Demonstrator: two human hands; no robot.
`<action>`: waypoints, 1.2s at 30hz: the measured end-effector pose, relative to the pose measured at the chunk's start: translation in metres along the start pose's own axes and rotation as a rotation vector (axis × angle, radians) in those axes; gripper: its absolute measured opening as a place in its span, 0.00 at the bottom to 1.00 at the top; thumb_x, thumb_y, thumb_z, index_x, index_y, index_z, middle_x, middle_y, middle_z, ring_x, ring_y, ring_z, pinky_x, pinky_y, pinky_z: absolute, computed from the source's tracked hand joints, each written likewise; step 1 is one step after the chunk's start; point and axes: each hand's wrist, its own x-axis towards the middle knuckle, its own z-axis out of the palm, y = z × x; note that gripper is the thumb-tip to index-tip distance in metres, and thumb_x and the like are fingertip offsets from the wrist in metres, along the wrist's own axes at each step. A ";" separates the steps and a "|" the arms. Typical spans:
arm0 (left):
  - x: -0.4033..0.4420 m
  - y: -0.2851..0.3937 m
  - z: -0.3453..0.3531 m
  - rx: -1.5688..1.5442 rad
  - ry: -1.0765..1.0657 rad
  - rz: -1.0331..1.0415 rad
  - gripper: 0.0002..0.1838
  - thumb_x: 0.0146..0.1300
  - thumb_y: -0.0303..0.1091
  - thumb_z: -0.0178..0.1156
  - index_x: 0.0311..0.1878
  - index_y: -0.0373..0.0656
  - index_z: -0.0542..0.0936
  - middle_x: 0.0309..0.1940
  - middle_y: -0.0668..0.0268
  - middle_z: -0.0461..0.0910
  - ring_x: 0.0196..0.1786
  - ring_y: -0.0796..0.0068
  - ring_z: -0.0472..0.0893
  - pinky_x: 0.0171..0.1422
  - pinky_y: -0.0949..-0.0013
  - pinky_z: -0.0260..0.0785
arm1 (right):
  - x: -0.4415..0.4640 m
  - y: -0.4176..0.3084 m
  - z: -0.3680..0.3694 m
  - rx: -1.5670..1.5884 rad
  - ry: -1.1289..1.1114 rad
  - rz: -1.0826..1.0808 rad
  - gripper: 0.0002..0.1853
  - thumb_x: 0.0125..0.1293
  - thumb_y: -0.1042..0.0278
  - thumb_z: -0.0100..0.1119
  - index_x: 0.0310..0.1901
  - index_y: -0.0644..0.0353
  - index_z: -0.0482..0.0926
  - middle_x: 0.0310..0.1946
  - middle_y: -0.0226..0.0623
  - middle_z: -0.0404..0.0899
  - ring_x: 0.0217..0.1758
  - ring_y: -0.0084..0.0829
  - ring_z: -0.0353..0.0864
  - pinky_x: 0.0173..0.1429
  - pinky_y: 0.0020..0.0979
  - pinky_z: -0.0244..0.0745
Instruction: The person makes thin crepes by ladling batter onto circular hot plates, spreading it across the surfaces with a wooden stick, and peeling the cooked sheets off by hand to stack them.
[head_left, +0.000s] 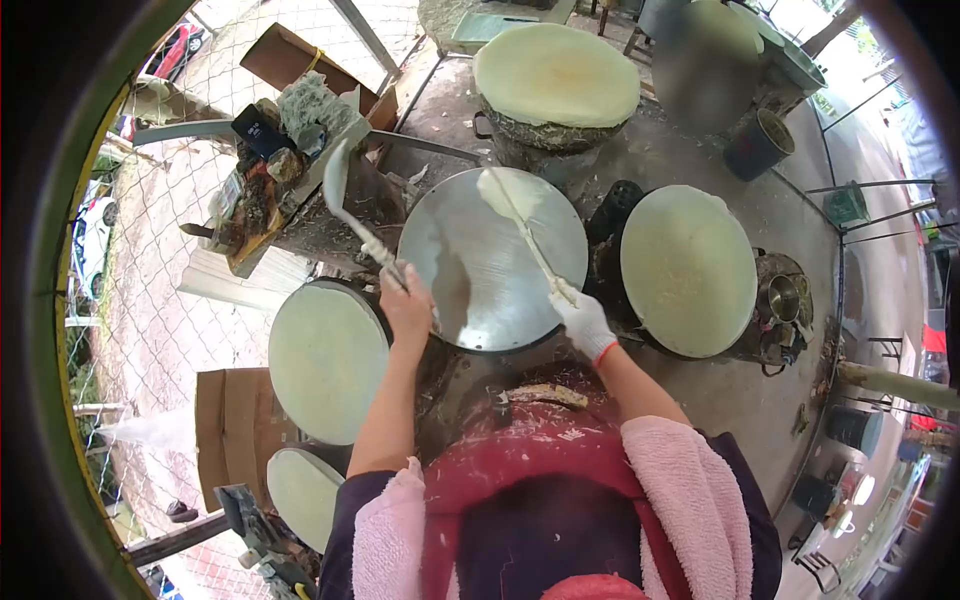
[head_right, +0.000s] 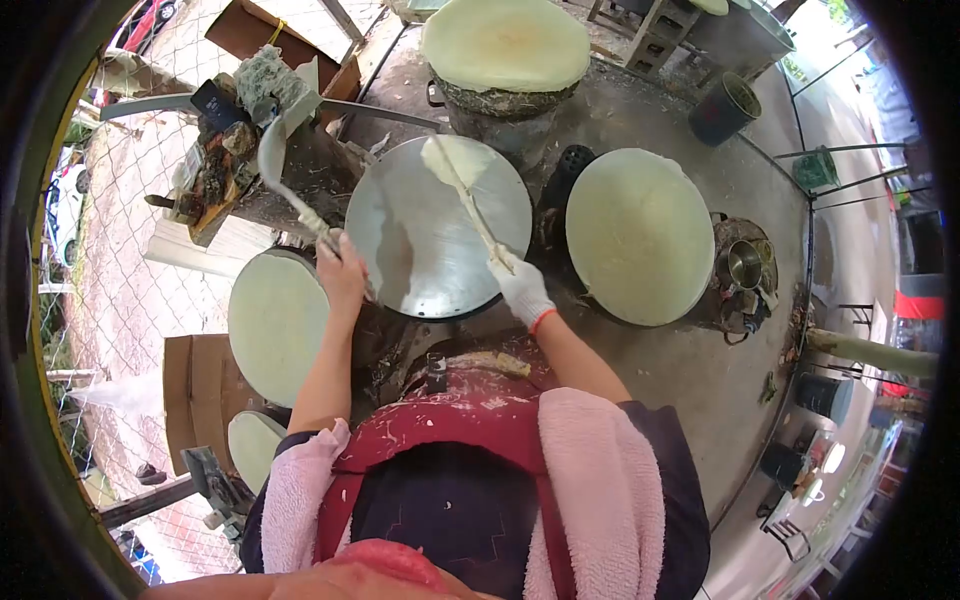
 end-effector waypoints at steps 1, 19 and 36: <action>-0.007 0.007 -0.017 -0.150 -0.071 -0.025 0.10 0.74 0.36 0.52 0.45 0.37 0.71 0.19 0.69 0.69 0.14 0.81 0.67 0.18 0.72 0.62 | -0.002 0.001 -0.011 -0.189 0.073 -0.214 0.25 0.69 0.58 0.60 0.64 0.61 0.74 0.54 0.46 0.83 0.57 0.33 0.83 0.61 0.29 0.73; -0.122 -0.017 -0.107 -0.245 -0.111 -0.526 0.09 0.74 0.35 0.51 0.39 0.39 0.71 0.16 0.72 0.65 0.13 0.83 0.63 0.15 0.76 0.56 | 0.006 -0.034 -0.007 0.030 -0.239 0.272 0.24 0.70 0.61 0.61 0.63 0.63 0.76 0.47 0.32 0.82 0.46 0.19 0.76 0.52 0.20 0.72; -0.187 0.030 -0.077 -0.260 0.300 -0.461 0.10 0.77 0.36 0.48 0.42 0.39 0.70 0.17 0.72 0.65 0.14 0.83 0.65 0.15 0.75 0.57 | 0.105 -0.040 -0.079 -0.171 -0.481 -0.171 0.25 0.68 0.61 0.63 0.62 0.66 0.76 0.52 0.31 0.82 0.56 0.20 0.77 0.62 0.22 0.69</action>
